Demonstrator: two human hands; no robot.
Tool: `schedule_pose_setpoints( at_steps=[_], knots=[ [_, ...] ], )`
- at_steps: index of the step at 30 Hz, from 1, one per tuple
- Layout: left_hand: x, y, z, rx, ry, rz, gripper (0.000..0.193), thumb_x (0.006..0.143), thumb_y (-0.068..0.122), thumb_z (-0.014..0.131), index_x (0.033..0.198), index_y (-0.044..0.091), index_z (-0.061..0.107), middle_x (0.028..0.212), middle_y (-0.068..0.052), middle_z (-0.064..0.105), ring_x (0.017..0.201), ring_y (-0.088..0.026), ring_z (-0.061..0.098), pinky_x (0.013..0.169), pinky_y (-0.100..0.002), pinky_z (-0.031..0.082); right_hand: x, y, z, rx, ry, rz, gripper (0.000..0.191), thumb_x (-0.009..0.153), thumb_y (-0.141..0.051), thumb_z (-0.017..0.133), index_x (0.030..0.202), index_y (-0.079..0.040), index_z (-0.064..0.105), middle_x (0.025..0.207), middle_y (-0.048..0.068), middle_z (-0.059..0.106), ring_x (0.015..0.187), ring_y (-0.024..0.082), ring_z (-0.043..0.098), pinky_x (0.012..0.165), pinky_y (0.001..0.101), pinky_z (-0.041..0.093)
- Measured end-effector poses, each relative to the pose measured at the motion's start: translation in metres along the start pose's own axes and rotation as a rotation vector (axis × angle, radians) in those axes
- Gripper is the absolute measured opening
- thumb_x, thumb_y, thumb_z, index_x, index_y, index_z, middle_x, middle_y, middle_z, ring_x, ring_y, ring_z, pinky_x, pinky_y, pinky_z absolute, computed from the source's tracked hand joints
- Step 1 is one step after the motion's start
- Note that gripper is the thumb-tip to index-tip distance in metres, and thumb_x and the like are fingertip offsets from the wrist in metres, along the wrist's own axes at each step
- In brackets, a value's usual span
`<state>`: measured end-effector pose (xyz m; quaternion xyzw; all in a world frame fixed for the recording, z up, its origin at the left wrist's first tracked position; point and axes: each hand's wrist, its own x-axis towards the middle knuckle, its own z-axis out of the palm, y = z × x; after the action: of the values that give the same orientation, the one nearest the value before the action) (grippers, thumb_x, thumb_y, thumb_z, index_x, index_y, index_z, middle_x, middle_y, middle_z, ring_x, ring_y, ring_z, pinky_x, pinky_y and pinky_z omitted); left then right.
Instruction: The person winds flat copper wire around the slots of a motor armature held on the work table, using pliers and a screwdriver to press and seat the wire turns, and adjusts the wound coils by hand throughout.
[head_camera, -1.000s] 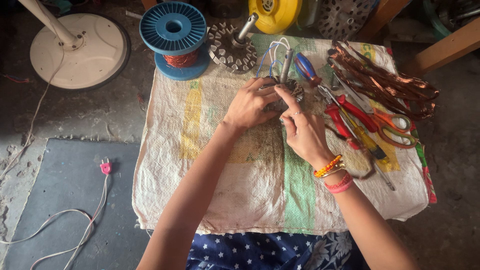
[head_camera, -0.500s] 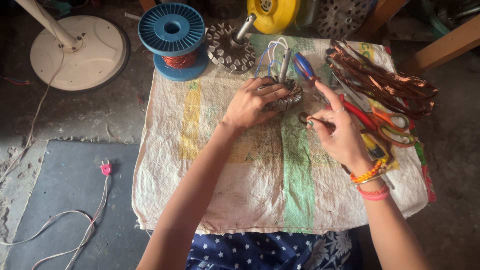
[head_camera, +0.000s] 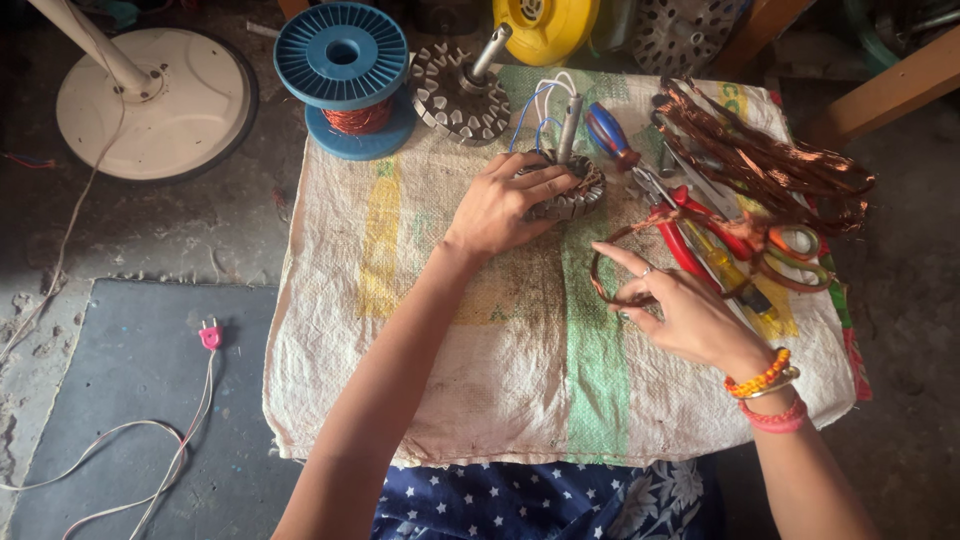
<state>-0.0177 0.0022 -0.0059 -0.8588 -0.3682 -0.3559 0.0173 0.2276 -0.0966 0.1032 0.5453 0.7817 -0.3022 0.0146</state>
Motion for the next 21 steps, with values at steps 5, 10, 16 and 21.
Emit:
schedule_pose_setpoints(
  at_steps=[5, 10, 16, 21],
  knots=[
    [0.000, 0.000, -0.002, -0.017, 0.005, -0.003, 0.068, 0.072, 0.029, 0.088, 0.136, 0.019, 0.067, 0.136, 0.002, 0.067, 0.128, -0.024, 0.057, 0.113, -0.040, 0.045, 0.005, 0.001, 0.003, 0.046, 0.381, -0.310, 0.086, 0.084, -0.016, 0.079, 0.157, -0.014, 0.033, 0.110, 0.014, 0.075, 0.103, 0.028, 0.073, 0.095, 0.0371, 0.055],
    [0.000, 0.000, -0.005, -0.035, 0.022, 0.007, 0.068, 0.070, 0.028, 0.088, 0.134, 0.018, 0.067, 0.135, 0.001, 0.069, 0.127, -0.025, 0.058, 0.111, -0.041, 0.046, 0.052, -0.008, 0.030, 0.007, 0.502, -0.092, 0.091, 0.084, -0.015, 0.079, 0.158, -0.008, 0.026, 0.117, 0.017, 0.071, 0.088, 0.030, 0.072, 0.081, 0.0387, 0.057],
    [0.000, 0.000, -0.004, -0.055, 0.043, 0.020, 0.065, 0.073, 0.028, 0.086, 0.134, 0.018, 0.067, 0.134, 0.001, 0.069, 0.126, -0.025, 0.058, 0.110, -0.041, 0.046, 0.066, -0.004, 0.060, 0.089, 0.614, -0.199, 0.083, 0.088, 0.003, 0.068, 0.160, -0.009, 0.028, 0.092, 0.013, 0.075, 0.081, 0.028, 0.072, 0.076, 0.0394, 0.055],
    [0.001, 0.000, -0.005, -0.071, 0.037, 0.030, 0.065, 0.073, 0.028, 0.086, 0.135, 0.018, 0.067, 0.133, 0.001, 0.069, 0.125, -0.025, 0.058, 0.108, -0.041, 0.046, 0.055, 0.001, 0.072, 0.186, 0.700, -0.294, 0.075, 0.091, 0.009, 0.063, 0.158, -0.011, 0.036, 0.089, 0.010, 0.073, 0.080, 0.023, 0.073, 0.079, 0.0362, 0.056]
  ],
)
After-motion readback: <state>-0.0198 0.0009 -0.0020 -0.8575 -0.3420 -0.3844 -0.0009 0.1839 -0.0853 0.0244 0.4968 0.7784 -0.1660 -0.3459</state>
